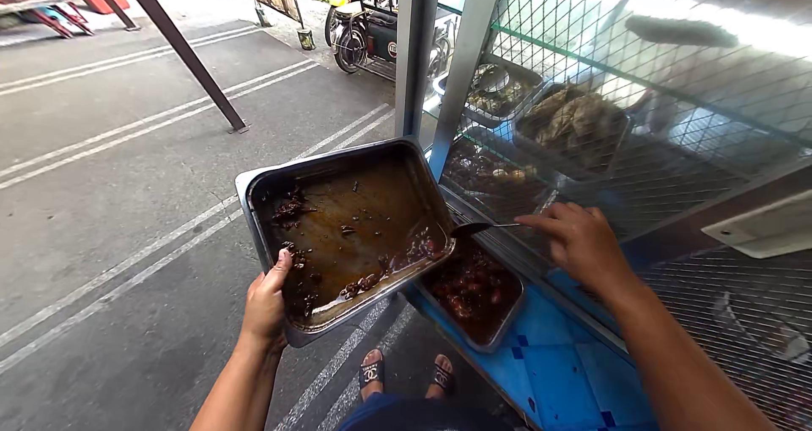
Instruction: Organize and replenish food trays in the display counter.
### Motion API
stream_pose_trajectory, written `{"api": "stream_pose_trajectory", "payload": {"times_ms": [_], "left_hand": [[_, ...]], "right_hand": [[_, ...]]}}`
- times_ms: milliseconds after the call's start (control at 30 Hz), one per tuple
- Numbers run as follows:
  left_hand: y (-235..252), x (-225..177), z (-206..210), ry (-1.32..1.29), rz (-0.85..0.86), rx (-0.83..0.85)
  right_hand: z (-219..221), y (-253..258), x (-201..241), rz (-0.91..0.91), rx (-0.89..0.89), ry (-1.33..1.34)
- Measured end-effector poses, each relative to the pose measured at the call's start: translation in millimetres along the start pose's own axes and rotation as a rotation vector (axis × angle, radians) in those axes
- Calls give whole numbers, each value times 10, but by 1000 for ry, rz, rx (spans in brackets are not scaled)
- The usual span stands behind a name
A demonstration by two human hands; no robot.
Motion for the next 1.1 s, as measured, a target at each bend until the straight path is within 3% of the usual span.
{"api": "stream_pose_trajectory", "payload": {"times_ms": [300, 633, 867, 967, 1100], "left_hand": [[-32, 187, 5, -63, -66, 34], [-187, 454, 5, -274, -178, 85], [-230, 645, 117, -340, -249, 125], [-242, 633, 196, -336, -259, 155], [-184, 501, 233, -176, -171, 160]], "right_hand": [[59, 371, 668, -60, -150, 73], [161, 89, 153, 192, -17, 365], [198, -188, 105, 311, 43, 471], [152, -220, 146, 292, 16, 400], [25, -135, 436, 118, -74, 148]]}}
Point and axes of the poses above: each hand's wrist, its own y-axis towards the middle knuckle, its own z-axis out of the palm, x = y × z, the point moved 9 cm from there along y, towards the middle knuckle, and after that the axes turned 9 degrees about -y, right-handed, at the moved point
